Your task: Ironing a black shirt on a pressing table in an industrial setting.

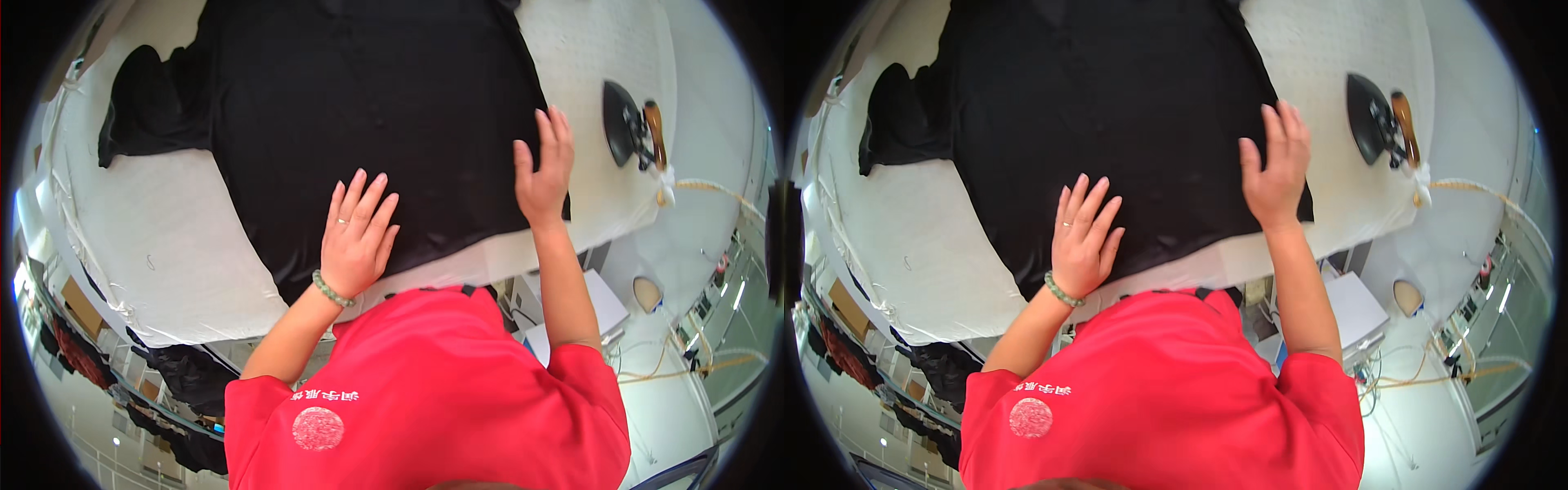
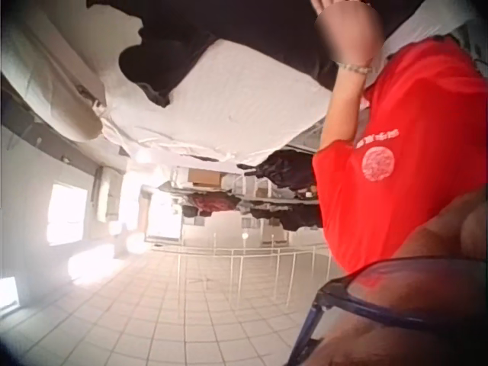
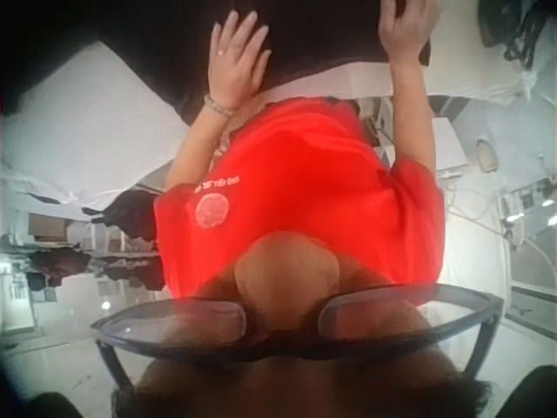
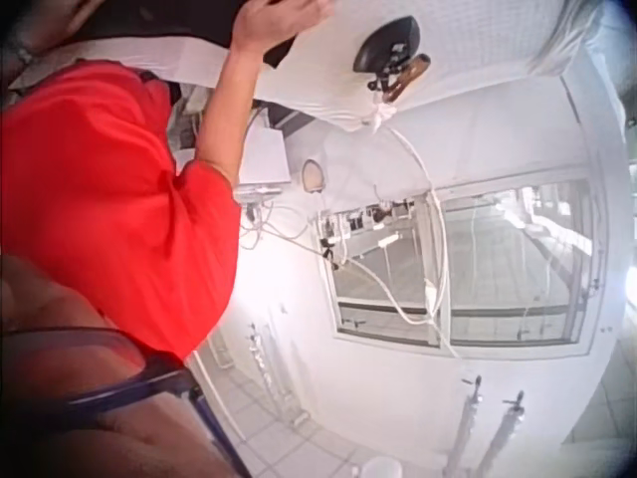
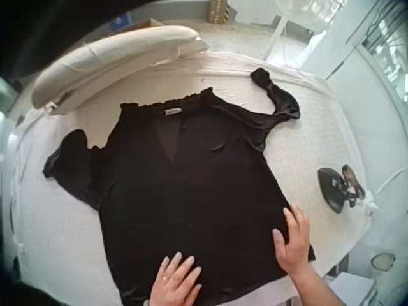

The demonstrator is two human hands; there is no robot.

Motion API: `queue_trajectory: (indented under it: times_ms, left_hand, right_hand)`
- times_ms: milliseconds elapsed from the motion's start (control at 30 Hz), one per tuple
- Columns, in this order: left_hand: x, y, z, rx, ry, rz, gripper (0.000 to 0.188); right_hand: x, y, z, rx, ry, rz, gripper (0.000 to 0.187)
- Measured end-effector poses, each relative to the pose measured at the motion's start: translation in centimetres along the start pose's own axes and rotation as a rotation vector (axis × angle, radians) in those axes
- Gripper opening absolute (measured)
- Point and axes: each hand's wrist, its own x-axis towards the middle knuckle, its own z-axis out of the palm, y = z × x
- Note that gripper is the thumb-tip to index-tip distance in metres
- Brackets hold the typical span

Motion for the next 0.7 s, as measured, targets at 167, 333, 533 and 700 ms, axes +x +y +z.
queue_trajectory:
  times_ms: [167,333,533,700]
  left_hand:
    - [-3.7,4.7,2.9,0.007,-0.051,0.069,0.055]
    - [-5.9,7.9,5.8,0.097,-0.067,0.024,0.066]
    - [-8.1,11.6,8.4,0.319,0.09,-0.071,0.07]
    - [-8.8,12.9,10.1,0.426,0.186,-0.116,0.066]
  right_hand:
    - [-9.9,5.3,-4.3,-0.011,0.081,0.373,0.038]
    - [-12.9,8.9,-6.0,0.131,-0.199,0.704,0.033]
    - [-13.7,11.3,-7.4,0.385,-0.258,0.657,0.033]
    - [-14.9,14.1,-6.7,0.532,-0.309,0.593,0.029]
